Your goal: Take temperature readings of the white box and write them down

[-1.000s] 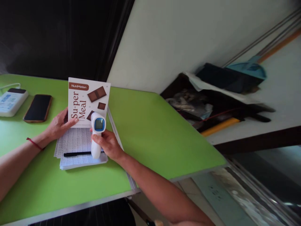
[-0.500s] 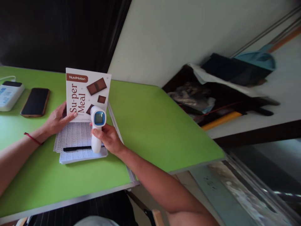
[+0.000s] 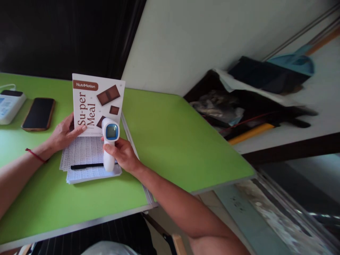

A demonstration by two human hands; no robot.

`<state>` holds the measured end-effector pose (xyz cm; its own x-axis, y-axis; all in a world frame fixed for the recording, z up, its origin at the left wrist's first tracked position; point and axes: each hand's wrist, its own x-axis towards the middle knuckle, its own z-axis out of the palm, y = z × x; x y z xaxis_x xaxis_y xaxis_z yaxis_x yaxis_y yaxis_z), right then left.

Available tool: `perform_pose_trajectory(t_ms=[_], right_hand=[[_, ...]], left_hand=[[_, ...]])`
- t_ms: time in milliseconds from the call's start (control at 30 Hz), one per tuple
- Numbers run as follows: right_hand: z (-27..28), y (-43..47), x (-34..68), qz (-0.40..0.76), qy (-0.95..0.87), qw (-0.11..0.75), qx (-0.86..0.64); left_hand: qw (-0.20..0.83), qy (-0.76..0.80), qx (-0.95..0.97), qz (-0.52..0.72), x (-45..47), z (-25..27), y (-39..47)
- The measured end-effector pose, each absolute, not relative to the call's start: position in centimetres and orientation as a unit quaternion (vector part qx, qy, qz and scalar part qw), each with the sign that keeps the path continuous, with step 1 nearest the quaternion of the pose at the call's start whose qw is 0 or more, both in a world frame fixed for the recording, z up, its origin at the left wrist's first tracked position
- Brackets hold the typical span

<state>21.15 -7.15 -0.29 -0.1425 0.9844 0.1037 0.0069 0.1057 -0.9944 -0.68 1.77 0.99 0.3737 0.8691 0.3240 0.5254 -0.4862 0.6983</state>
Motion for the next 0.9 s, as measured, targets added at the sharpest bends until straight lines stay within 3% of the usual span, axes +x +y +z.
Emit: perform_pose_trajectory(t_ms=[500,900], right_hand=[[-0.1,-7.4,21.2,0.484,-0.563,0.49,-0.457],[0.8,-7.6,22.6,0.444,-0.53,0.546,-0.473]], left_hand=[[0.278,0.454,0.774,0.342,-0.5,1.5,1.4],[0.299,0.455,0.776,0.318,-0.4,2.2,1.1]])
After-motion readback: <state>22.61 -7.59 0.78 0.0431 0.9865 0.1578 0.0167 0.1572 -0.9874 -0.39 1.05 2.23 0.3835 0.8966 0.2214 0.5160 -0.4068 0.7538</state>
